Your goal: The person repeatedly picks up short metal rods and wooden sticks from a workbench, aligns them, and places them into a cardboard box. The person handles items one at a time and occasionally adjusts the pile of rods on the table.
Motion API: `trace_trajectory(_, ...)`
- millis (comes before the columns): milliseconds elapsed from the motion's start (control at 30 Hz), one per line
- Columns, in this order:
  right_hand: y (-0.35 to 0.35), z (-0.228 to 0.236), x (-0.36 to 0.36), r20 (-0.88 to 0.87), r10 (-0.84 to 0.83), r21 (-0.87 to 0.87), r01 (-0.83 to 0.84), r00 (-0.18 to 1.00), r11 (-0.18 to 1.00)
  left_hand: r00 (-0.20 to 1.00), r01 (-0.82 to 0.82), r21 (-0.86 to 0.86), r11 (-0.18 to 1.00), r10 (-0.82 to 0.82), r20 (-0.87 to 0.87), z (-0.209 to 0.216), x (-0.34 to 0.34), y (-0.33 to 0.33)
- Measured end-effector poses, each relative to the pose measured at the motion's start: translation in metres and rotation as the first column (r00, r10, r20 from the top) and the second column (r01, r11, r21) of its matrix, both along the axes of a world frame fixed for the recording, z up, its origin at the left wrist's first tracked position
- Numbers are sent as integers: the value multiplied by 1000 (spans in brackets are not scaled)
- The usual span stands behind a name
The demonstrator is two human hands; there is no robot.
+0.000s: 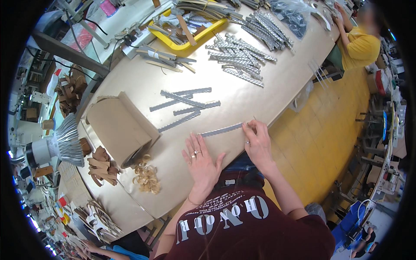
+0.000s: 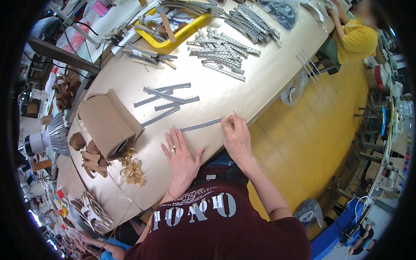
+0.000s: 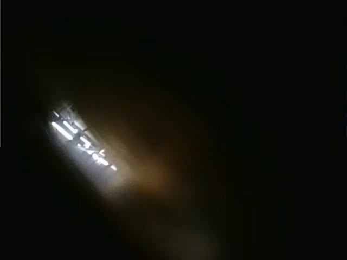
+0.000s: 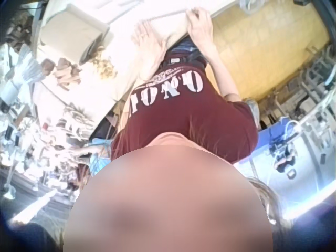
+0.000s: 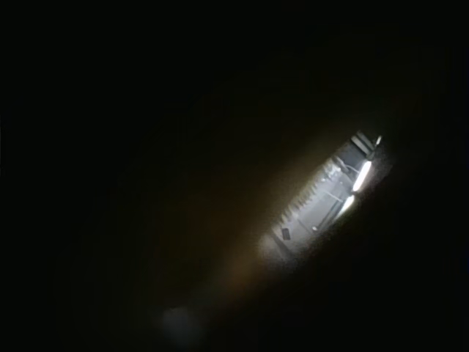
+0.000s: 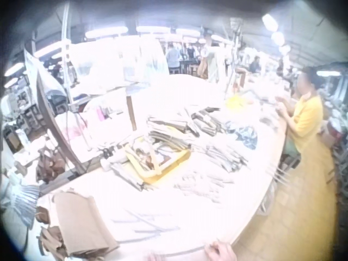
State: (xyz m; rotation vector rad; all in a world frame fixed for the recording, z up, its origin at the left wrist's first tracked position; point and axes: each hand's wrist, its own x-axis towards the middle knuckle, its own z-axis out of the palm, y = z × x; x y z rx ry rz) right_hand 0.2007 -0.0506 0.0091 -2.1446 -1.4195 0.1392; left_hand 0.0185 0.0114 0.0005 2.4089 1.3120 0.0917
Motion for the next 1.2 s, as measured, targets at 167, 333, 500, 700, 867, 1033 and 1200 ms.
trace_trajectory(167, 11, 7, 4, -90, -18, 12, 19, 996, 1000, 999, 34, 36, 999, -35, 41, -4, -5, 5)
trace_trajectory(333, 21, 11, 4, -39, 100, -14, -101, 994, 995, 986, 11, 103, 995, -28, 164, -7, -7, 2)
trace_trajectory(500, 34, 2, 5, -3, 179, -134, -177, 984, 975, 970, 80, 213, 974, -125, 208, -16, -10, -5)
trace_trajectory(700, 43, 12, 6, -113, 209, -189, -228, 971, 955, 931, 186, 216, 958, -243, 274, -27, -15, -7)
trace_trajectory(867, 57, 30, 0, -259, 324, -183, -376, 910, 909, 857, 322, 261, 910, -397, 329, -35, -18, -4)
trace_trajectory(1033, 116, 35, -5, -364, 295, -31, -328, 884, 944, 835, 389, 186, 902, -431, 342, -33, -19, 3)
trace_trajectory(1200, 151, 31, 37, -16, -23, 135, 25, 1000, 990, 837, 356, 126, 926, -376, 397, -23, -20, 10)
